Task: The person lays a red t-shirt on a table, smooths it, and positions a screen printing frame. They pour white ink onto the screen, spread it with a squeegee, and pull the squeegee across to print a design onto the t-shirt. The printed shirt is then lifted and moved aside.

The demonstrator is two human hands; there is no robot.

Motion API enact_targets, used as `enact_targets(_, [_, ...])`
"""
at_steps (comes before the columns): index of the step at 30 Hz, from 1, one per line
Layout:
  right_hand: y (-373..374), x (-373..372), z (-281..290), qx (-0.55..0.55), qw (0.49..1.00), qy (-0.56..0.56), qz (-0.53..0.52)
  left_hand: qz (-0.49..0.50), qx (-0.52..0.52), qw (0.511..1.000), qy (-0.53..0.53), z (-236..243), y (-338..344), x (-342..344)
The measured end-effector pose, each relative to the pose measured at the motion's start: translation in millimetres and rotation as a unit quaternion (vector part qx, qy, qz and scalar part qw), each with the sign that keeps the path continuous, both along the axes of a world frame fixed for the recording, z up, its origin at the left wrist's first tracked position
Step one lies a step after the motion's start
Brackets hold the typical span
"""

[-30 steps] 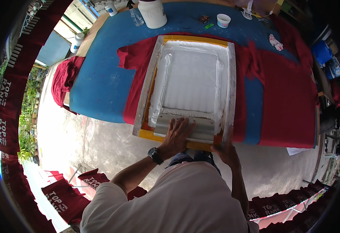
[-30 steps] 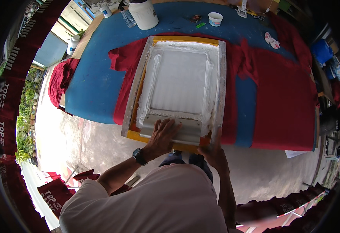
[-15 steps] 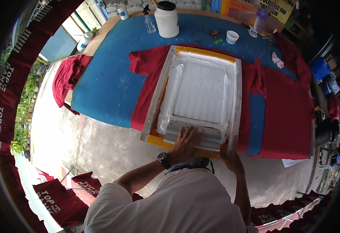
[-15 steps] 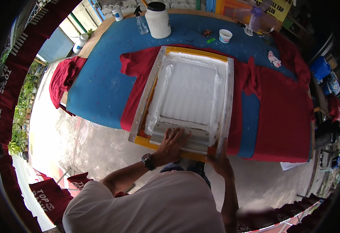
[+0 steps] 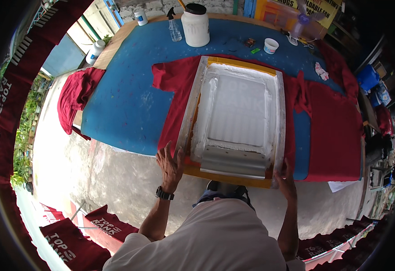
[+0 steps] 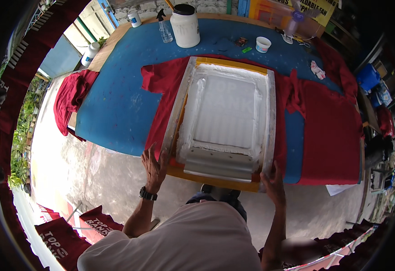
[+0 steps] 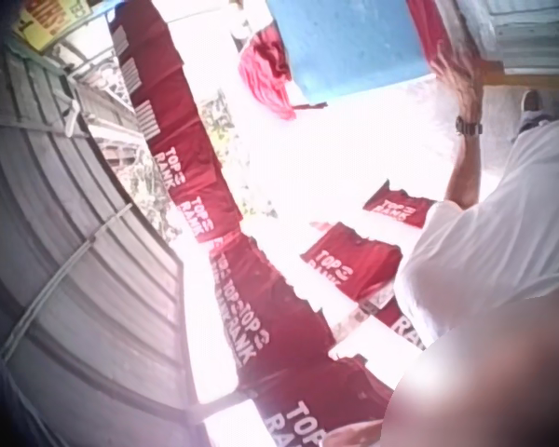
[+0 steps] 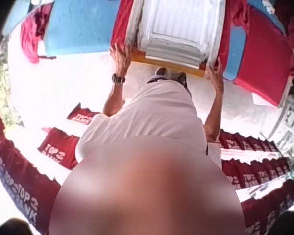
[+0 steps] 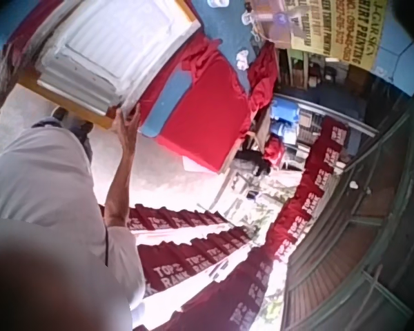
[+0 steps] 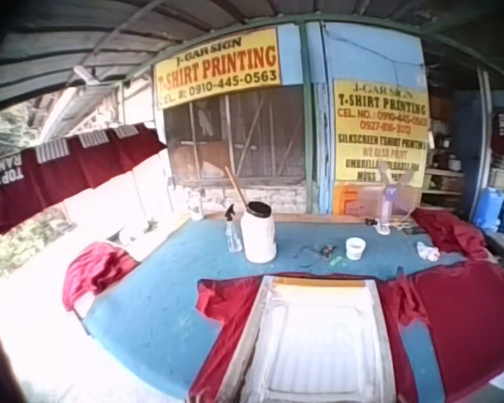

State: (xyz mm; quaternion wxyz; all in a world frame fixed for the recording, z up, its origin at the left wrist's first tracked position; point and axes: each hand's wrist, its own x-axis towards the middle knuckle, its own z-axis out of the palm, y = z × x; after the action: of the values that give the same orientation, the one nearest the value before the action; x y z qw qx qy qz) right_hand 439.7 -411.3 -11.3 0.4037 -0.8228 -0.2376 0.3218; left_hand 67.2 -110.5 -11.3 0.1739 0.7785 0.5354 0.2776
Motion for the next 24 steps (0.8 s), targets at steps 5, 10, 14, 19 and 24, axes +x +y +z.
enact_targets(5, [9.3, -5.5, -27.3, -0.025, 0.992, -0.117, -0.036, -0.046, -0.157, 0.981, -0.105, -41.1, 27.2, -23.2])
enact_targets(10, [9.0, -1.2, -35.8, 0.002, 0.989, -0.135, -0.055, -0.072, -0.195, 0.969, -0.130, -55.1, 47.9, -17.1])
enact_targets(14, [15.7, 1.0, -28.0, 0.042, 0.989, -0.083, -0.113, -0.062, -0.290, 0.950, -0.095, -31.2, 61.1, -20.9])
enact_targets(19, [20.6, 7.4, 4.6, 0.019, 0.985, -0.091, -0.145, -0.115, -0.327, 0.934, -0.085, 10.8, 79.6, -9.1])
enact_targets(24, [23.1, 21.8, 40.9, 0.007, 0.986, -0.126, -0.113, -0.156, -0.257, 0.945, -0.130, 54.7, 75.2, -0.1])
